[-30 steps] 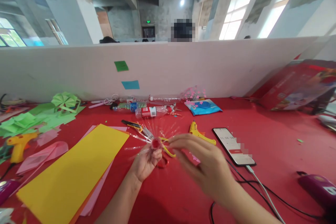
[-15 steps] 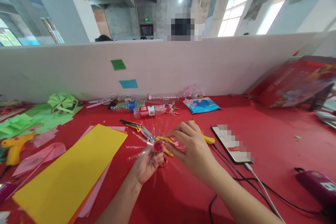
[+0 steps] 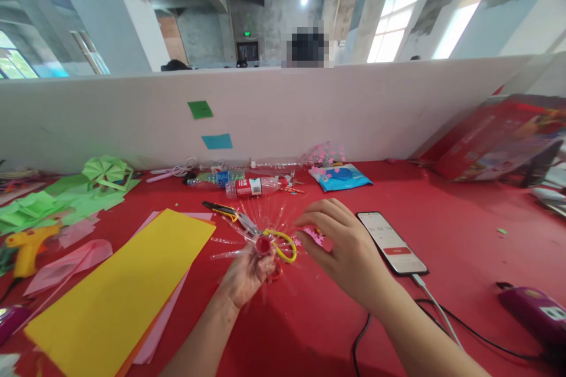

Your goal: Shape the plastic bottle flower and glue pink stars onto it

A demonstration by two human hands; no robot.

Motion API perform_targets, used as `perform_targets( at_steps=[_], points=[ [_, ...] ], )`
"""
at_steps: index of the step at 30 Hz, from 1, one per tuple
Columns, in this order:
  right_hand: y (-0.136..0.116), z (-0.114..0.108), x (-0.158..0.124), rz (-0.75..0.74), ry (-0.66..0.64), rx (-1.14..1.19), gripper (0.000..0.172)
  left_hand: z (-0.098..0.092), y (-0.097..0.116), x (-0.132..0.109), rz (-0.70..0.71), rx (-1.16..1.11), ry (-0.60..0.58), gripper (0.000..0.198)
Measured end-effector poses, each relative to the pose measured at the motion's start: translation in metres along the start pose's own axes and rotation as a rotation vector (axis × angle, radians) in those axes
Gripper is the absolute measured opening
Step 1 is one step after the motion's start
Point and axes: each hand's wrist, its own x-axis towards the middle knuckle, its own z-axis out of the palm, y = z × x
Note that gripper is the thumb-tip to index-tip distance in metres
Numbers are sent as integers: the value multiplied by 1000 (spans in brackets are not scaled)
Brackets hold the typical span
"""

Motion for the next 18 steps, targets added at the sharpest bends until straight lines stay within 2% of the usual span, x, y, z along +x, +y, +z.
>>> perform_targets(
  at_steps=[4, 6, 11, 18],
  points=[
    [-4, 3, -2, -94, -92, 95, 16, -4, -2, 4, 18, -25, -18, 34],
    [-4, 8, -4, -109, -132, 59, 16, -5, -2, 5, 20, -32, -7, 33],
    [2, 17, -5, -37, -145, -103, 15, -3, -2, 3, 21, -12, 37, 33],
    [4, 22, -6, 2, -203, -108, 14, 2, 0, 1, -2, -17, 26, 32]
  ],
)
